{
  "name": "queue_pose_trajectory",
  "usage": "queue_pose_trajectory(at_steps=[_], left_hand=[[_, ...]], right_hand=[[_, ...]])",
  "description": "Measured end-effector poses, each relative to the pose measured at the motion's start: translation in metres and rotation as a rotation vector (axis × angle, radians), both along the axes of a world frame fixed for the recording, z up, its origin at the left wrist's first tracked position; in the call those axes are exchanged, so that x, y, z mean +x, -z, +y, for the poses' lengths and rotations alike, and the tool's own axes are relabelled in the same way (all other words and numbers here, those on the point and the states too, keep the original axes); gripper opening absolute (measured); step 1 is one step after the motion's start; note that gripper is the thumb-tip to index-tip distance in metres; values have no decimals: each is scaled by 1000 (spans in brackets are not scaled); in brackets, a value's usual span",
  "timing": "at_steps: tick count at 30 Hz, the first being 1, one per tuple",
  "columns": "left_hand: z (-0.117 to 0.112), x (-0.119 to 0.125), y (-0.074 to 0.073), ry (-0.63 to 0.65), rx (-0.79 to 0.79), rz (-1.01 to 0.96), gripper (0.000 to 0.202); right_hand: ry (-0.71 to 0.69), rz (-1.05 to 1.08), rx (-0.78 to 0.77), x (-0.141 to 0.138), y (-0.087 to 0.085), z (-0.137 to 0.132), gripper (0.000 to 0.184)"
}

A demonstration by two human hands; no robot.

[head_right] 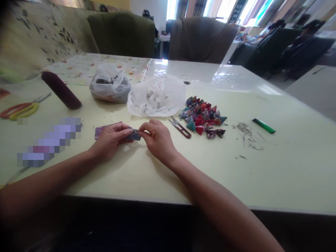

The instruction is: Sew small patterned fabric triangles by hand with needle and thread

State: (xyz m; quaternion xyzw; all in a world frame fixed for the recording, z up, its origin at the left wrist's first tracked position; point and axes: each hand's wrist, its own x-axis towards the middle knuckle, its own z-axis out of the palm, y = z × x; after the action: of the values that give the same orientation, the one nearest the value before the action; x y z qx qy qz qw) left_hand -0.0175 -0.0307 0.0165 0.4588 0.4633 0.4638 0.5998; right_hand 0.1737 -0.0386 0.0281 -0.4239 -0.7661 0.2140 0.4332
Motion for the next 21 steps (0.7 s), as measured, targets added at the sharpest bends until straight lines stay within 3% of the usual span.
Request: queue_pose_trajectory(at_steps=[14, 21], left_hand=[[-3, 1, -1, 27, 49, 4, 25], [-1, 0, 1, 41, 101, 52, 23]], right_hand=[[-9, -55, -28, 0, 3, 2, 12], [-36, -37, -122, 2, 1, 4, 10]])
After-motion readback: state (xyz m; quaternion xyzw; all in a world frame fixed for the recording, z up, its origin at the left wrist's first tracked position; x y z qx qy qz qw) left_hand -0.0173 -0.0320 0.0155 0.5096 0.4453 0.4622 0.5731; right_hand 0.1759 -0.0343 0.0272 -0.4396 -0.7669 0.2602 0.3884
